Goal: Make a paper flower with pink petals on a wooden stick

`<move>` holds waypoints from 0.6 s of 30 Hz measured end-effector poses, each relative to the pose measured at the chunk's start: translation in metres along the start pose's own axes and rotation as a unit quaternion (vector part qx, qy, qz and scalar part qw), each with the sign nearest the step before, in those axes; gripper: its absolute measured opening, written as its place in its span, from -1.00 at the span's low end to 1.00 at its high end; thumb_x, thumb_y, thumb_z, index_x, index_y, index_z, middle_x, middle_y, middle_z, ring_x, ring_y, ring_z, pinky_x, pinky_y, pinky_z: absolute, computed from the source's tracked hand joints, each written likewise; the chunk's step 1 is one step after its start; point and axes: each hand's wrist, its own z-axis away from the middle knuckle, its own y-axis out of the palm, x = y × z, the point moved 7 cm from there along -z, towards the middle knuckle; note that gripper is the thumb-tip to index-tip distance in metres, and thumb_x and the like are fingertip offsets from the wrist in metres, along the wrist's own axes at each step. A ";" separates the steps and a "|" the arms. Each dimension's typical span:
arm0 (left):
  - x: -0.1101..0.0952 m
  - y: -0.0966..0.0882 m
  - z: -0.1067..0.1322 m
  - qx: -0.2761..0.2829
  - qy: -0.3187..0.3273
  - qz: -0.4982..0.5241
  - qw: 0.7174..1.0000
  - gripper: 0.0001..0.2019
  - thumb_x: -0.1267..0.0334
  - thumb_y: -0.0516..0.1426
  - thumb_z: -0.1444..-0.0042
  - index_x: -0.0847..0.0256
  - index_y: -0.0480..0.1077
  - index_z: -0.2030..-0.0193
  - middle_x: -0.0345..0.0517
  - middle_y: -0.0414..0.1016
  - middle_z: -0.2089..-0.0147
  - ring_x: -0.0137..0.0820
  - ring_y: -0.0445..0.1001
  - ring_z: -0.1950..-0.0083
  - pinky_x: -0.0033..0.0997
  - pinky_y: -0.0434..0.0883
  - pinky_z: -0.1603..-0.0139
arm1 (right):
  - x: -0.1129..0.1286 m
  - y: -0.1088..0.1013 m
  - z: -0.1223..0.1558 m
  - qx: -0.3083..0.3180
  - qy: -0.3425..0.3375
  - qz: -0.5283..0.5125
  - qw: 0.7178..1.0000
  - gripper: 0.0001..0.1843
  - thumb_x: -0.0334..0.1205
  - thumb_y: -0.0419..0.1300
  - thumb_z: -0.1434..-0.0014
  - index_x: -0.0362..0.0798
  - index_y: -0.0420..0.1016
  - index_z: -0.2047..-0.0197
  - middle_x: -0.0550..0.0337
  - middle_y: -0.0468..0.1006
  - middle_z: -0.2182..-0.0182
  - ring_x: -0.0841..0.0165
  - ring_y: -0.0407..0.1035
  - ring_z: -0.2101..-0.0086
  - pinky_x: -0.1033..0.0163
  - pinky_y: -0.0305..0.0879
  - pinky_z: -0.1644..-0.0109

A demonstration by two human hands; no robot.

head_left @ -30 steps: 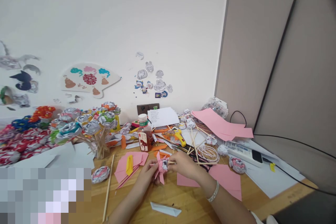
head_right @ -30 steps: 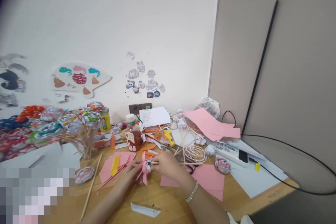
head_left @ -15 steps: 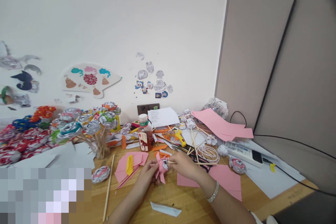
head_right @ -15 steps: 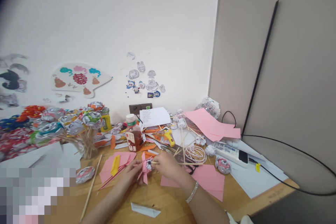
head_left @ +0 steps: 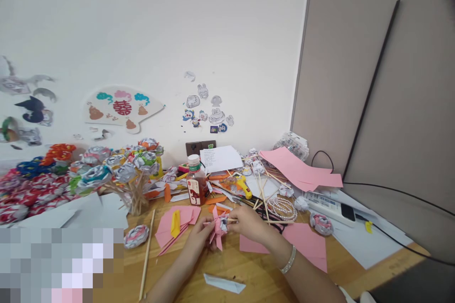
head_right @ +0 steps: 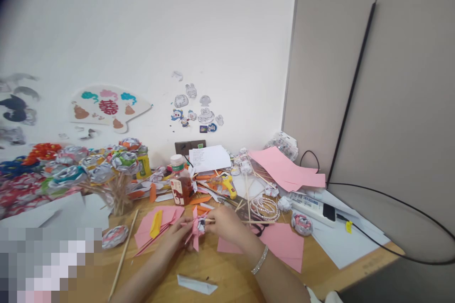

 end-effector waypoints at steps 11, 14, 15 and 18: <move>0.002 0.002 0.000 0.008 -0.008 -0.005 1.000 -0.64 -0.09 0.16 0.13 0.19 0.31 0.39 -0.28 0.39 0.67 -0.47 0.27 0.69 -0.49 0.14 0.62 | 0.004 0.001 0.001 0.004 -0.014 -0.010 1.000 -0.73 -0.25 0.27 0.06 -0.11 0.29 0.65 0.42 0.05 0.68 0.52 -0.06 0.59 0.39 -0.20 0.53; 0.001 0.002 0.001 0.010 -0.007 -0.013 1.000 -0.65 -0.08 0.15 0.12 0.19 0.30 0.40 -0.27 0.40 0.66 -0.45 0.28 0.68 -0.47 0.16 0.60 | 0.002 0.001 0.000 0.006 -0.011 0.000 1.000 -0.75 -0.27 0.26 0.05 -0.11 0.32 0.65 0.41 0.09 0.68 0.52 -0.03 0.58 0.39 -0.17 0.51; 0.000 0.002 0.001 0.012 -0.007 -0.013 1.000 -0.65 -0.08 0.14 0.11 0.19 0.30 0.39 -0.26 0.41 0.65 -0.45 0.29 0.67 -0.47 0.17 0.60 | 0.001 0.001 0.000 0.006 -0.009 0.007 1.000 -0.75 -0.27 0.26 0.05 -0.11 0.32 0.65 0.41 0.10 0.68 0.52 -0.02 0.58 0.39 -0.17 0.51; 0.000 0.003 0.001 0.017 -0.010 -0.014 1.000 -0.65 -0.08 0.14 0.10 0.18 0.29 0.38 -0.26 0.42 0.64 -0.44 0.30 0.66 -0.47 0.17 0.58 | 0.001 0.002 -0.002 0.007 -0.024 0.026 0.999 -0.72 -0.30 0.26 0.06 -0.12 0.28 0.69 0.41 0.07 0.70 0.52 -0.02 0.58 0.40 -0.18 0.50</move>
